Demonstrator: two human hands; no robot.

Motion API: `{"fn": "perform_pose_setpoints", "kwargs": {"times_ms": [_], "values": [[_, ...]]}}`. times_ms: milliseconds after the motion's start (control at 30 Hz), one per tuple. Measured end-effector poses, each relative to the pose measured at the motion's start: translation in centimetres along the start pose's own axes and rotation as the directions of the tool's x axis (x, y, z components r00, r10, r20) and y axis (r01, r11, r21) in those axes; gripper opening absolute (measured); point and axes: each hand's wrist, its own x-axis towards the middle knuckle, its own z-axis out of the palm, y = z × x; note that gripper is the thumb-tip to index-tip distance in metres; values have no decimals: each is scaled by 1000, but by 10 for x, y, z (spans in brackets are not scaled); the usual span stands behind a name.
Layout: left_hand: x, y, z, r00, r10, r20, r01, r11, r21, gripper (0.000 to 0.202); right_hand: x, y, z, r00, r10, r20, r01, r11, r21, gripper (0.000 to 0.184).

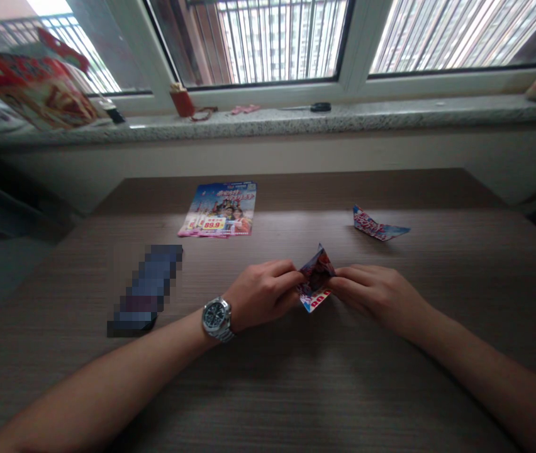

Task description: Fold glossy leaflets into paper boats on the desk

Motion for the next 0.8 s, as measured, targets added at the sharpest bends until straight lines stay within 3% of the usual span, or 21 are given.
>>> {"fn": "perform_pose_setpoints", "kwargs": {"times_ms": [267, 567, 800], "values": [[0, 0, -2, 1000, -23, -2, 24, 999, 29, 20, -1, 1, 0, 999, 20, -32, -20, 1000, 2, 19], [-1, -2, 2, 998, 54, 40, -58, 994, 95, 32, -4, 5, 0, 1000, -10, 10, 10, 1000, -23, 21], [-1, -8, 6, 996, 83, 44, -87, 993, 83, 19, -4, 6, -3, 1000, -24, 21, 24, 1000, 20, 22]]}}
